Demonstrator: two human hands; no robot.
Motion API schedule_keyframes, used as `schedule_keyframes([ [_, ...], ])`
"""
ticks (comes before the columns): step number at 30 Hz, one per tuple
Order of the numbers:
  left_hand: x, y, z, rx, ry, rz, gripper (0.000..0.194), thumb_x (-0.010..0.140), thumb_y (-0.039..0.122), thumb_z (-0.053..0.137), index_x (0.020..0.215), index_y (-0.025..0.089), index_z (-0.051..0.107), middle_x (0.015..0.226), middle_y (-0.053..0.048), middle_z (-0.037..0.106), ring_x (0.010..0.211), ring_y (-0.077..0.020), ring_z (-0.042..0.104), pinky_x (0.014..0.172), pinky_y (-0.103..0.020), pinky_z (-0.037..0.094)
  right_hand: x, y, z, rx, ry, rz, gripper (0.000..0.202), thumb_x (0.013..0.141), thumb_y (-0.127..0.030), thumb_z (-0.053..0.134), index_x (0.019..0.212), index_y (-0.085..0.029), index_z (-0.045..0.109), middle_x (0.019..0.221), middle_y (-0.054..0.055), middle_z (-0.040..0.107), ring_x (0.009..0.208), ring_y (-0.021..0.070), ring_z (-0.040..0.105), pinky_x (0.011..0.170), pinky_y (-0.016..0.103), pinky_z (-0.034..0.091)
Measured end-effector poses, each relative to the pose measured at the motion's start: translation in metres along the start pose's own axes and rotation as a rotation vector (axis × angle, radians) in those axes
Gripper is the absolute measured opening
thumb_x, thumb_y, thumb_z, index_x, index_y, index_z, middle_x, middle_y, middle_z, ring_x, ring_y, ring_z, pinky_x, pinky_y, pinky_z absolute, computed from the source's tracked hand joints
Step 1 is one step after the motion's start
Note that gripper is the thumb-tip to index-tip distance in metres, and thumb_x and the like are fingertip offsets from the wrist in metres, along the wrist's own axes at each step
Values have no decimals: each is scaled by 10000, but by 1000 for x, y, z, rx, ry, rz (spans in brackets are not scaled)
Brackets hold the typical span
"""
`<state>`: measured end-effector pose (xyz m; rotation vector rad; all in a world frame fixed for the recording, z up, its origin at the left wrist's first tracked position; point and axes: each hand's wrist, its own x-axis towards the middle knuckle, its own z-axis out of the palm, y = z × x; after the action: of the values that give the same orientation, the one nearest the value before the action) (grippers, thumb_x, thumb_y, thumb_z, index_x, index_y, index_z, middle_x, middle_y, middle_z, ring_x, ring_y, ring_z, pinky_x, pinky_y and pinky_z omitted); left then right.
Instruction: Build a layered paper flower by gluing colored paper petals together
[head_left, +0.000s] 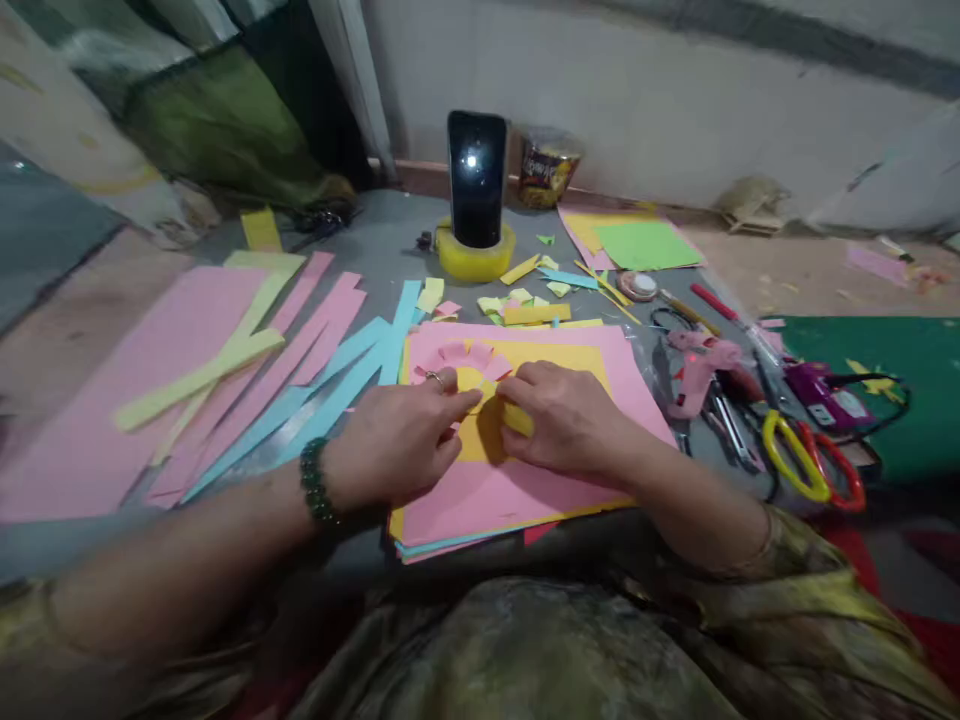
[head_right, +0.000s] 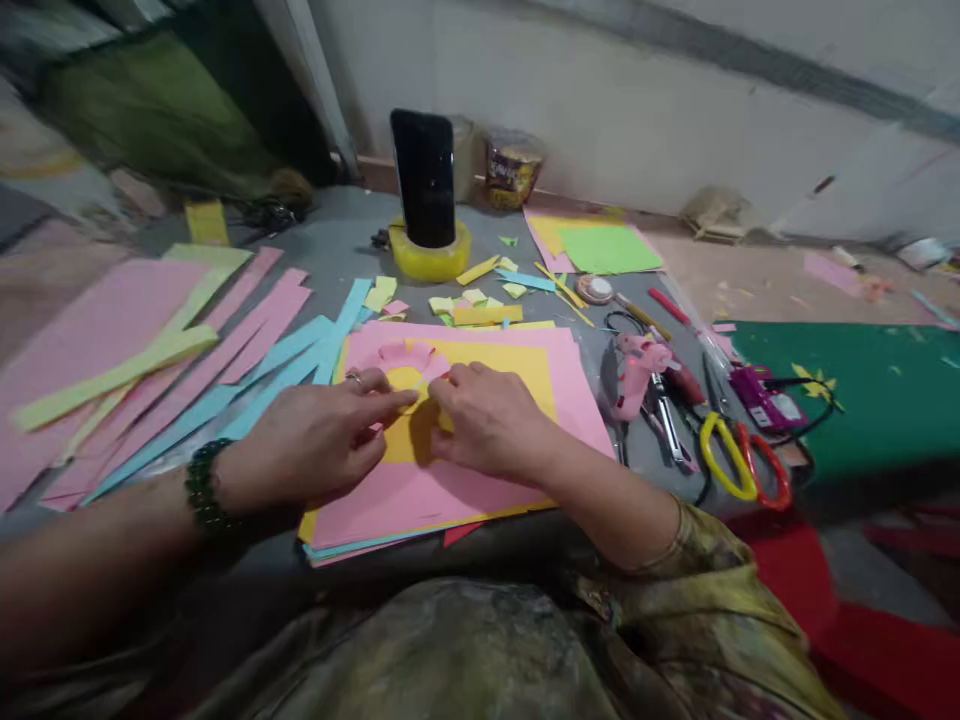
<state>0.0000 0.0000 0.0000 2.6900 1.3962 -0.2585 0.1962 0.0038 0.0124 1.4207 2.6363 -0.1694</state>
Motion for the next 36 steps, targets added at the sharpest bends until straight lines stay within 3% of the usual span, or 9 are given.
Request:
schedule_keyframes([
  [12,3,2,-1,-6,-28,-19,544,886,271,436,1419,309,534,1200,-86,634,818,-244,705,634,-323,473,-3,-3,-2,-35,-29,12,274,943,-213,514,1156,-167,679,1110,128,712,1060,289,653,657,322,379],
  [18,5,2,-2,-11,-46,-17,527,898,282,424,1410,303,547,1222,-104,616,813,-256,700,633,-341,483,-7,-4,-2,34,3,35,309,911,-366,584,1136,-163,641,1052,120,705,959,287,671,645,327,384],
  [28,5,3,-3,-8,-52,-26,499,907,289,438,1389,308,566,1201,-91,631,819,-239,696,617,-314,463,-7,-8,-2,-53,-41,50,303,915,-218,507,1180,-193,651,1062,126,707,974,291,671,618,312,383],
  [36,5,5,-5,-17,-79,-41,534,910,286,436,1432,299,546,1223,-104,632,829,-253,707,624,-326,481,-9,-8,0,-118,-31,3,309,946,-185,471,1124,-187,723,1047,140,723,939,256,646,582,297,328],
])
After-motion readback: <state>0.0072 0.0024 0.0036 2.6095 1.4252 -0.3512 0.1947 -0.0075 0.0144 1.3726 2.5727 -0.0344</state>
